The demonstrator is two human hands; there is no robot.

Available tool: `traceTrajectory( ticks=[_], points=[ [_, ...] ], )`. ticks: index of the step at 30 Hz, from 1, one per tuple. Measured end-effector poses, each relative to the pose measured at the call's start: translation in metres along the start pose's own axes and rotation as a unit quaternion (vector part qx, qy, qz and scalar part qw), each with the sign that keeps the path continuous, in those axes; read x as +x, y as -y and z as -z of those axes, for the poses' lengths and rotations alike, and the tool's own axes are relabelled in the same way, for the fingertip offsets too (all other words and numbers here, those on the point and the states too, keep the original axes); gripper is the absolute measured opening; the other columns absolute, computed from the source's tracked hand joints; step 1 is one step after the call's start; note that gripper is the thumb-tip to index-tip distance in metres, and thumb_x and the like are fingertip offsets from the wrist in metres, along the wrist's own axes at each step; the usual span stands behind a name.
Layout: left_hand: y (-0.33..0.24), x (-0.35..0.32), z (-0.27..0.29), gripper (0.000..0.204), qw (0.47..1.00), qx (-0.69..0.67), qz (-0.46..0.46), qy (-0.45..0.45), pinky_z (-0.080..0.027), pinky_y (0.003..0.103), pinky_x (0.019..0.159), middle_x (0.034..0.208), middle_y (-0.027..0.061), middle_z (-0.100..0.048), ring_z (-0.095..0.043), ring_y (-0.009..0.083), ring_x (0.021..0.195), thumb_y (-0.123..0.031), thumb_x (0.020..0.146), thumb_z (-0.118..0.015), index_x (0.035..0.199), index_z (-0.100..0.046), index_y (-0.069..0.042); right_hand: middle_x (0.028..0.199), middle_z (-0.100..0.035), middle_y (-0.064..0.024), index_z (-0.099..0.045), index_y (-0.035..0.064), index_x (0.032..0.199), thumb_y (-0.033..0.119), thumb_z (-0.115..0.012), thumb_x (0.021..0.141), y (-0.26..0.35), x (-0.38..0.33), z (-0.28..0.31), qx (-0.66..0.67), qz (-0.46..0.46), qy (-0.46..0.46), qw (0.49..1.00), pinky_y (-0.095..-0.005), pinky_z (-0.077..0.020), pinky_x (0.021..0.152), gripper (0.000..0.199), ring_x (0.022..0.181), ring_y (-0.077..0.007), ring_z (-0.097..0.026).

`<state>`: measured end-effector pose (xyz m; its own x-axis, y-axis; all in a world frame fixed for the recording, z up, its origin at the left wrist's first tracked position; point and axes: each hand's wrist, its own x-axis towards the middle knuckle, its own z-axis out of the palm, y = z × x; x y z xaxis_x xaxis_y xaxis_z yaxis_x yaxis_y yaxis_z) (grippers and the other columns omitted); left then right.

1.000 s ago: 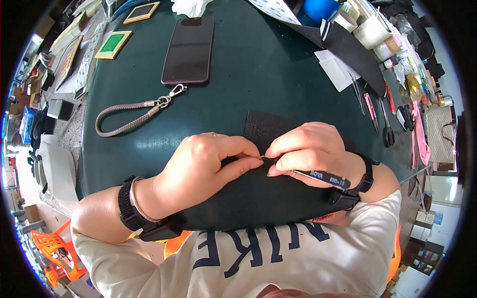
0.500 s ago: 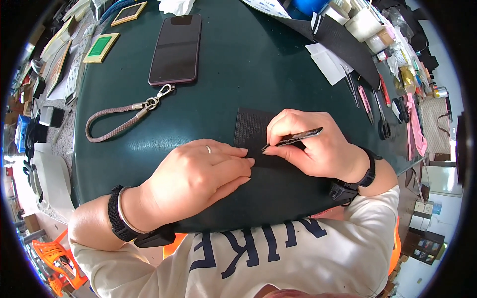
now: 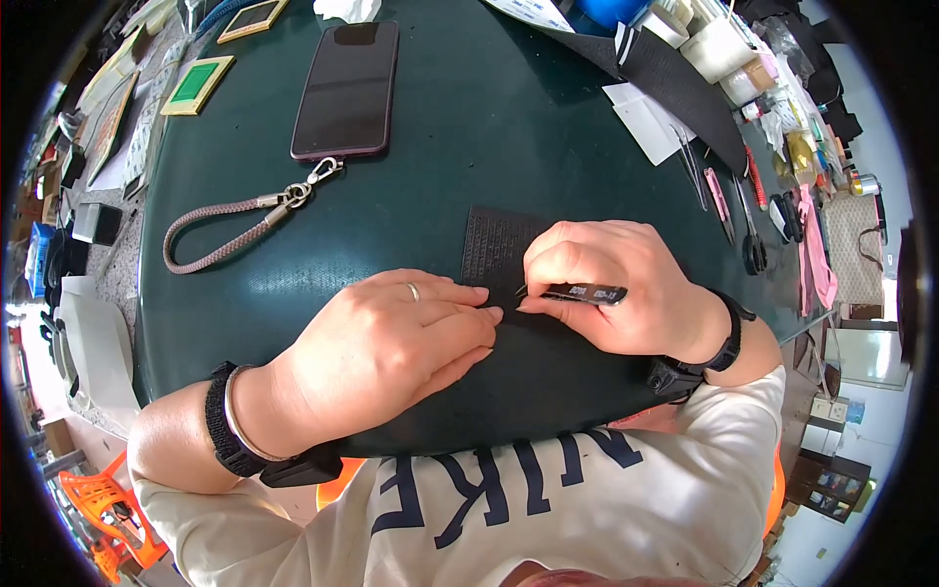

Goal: The person uses tweezers to peel small pieces from a black textured sheet, holding the sheet down by hand. They then set the tweezers down and pick up a different tool to continue peeling pieces from the sheet.

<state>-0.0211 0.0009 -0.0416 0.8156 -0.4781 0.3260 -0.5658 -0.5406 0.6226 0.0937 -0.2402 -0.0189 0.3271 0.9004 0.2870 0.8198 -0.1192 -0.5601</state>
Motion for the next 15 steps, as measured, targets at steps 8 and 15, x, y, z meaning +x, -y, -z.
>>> traceTrajectory(
  ticks=[8,15],
  points=[
    [0.0006,0.0002,-0.0004,0.014,1.000,0.003,-0.002,-0.004,-0.061,0.041,0.094,0.107,0.0060,-0.081,-0.076,0.0272,0.109,-0.008,0.088,-0.081,0.100,-0.077,-0.005,0.092,-0.071,-0.0067,-0.062,0.0093,0.096,0.001,-0.088,0.076,0.0004,-0.0030,-0.0006,-0.016,0.023,-0.011,1.000,-0.0347,-0.0546,0.062,0.033,0.074,-0.0280,-0.071],
    [0.0007,0.0006,0.0004,0.013,1.000,-0.006,0.002,0.000,-0.061,0.041,0.094,0.107,0.0062,-0.081,-0.076,0.0274,0.109,-0.009,0.088,-0.081,0.100,-0.077,-0.006,0.091,-0.072,-0.0071,-0.062,0.0092,0.096,-0.002,-0.088,0.074,-0.0008,-0.0041,-0.0014,-0.003,-0.002,-0.018,1.000,-0.0334,-0.0546,0.061,0.036,0.074,-0.0258,-0.072]
  ],
)
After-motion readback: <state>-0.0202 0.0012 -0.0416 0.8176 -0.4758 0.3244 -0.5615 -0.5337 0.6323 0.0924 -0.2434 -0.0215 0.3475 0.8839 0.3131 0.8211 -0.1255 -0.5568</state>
